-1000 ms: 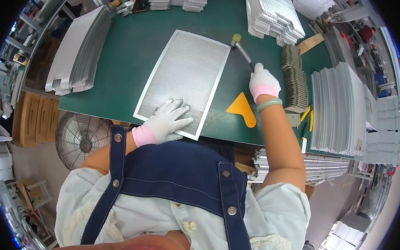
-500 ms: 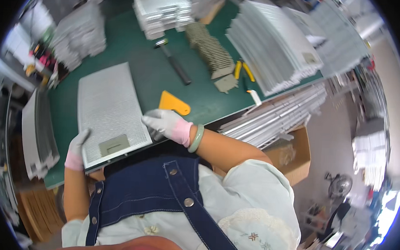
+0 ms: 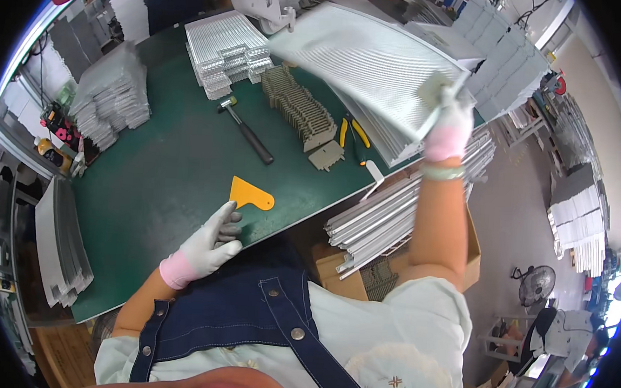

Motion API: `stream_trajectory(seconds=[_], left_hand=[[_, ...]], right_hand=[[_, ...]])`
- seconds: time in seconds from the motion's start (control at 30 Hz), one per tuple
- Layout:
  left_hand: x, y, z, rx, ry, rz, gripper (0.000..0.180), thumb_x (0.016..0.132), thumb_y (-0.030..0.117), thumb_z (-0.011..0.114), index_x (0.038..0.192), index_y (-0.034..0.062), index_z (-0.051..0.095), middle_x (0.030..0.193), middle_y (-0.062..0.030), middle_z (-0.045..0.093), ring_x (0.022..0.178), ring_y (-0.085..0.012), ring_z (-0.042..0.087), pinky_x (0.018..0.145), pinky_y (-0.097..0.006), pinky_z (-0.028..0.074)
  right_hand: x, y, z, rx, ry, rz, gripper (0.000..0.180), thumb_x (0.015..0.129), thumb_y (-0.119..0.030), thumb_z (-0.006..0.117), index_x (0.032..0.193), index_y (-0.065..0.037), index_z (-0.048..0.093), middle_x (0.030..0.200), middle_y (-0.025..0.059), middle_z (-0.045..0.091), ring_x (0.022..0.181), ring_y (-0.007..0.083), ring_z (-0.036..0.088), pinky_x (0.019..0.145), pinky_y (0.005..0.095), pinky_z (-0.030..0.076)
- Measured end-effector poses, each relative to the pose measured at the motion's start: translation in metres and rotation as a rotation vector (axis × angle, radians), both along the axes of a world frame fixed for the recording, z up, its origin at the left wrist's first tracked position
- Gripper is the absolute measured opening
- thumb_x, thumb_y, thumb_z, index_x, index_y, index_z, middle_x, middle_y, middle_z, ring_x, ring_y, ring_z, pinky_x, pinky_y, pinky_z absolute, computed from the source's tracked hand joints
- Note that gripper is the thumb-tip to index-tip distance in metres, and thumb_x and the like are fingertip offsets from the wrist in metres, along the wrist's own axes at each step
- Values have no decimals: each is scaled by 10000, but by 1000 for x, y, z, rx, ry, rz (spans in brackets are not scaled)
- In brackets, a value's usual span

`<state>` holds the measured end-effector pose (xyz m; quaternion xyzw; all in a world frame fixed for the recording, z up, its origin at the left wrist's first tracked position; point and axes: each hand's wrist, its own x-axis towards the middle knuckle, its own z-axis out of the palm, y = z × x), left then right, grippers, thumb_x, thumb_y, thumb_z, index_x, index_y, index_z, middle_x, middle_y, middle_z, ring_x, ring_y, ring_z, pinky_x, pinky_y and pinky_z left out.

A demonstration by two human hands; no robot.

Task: The person assembles rectangular metal frames by placing a mesh sheet onto a frame, inserting a plastic component, and securing the edges with a manual crimping tool. They repeat this process for multiple units, stacking the finished frames on the table.

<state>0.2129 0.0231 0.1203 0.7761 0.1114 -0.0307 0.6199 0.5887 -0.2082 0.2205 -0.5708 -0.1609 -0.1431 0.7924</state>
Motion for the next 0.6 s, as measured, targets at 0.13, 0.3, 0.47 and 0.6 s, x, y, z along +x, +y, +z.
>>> stream_trajectory(seconds=[0.13,0.3,0.47,0.6], left_hand=[[-10,5,-2,9,43,34,798,907,184,617,1529,-13,158,1427,-225,423,1229,-302,528,1034,-390,436],[-34,10,-6,-24,137,146,749,930,211,586,1517,-32,188,1384,-217,470,1193,-258,552,1022,-359,439],[-59,19,-11,-29,220,281,749,941,215,600,1510,-45,189,1395,-245,476,1208,-279,551,1046,-366,424],[-82,37,-11,168,80,372,751,927,293,633,1480,-61,270,1370,-243,503,1212,-282,554,1040,-373,429]], right_hand=[[114,-30,14,-80,40,-167,246,905,-79,564,1124,7,635,973,110,673,901,204,645,796,323,506],[193,-48,-9,-674,111,-337,301,930,-186,501,1115,-39,687,951,165,714,848,260,682,795,345,514],[202,-57,-14,-1273,-34,-477,358,928,-224,515,1207,-43,646,1129,214,672,1067,339,638,941,397,480],[116,-31,11,-697,-275,-1018,536,890,-218,613,1321,74,489,1320,284,524,1205,401,526,1056,448,394]])
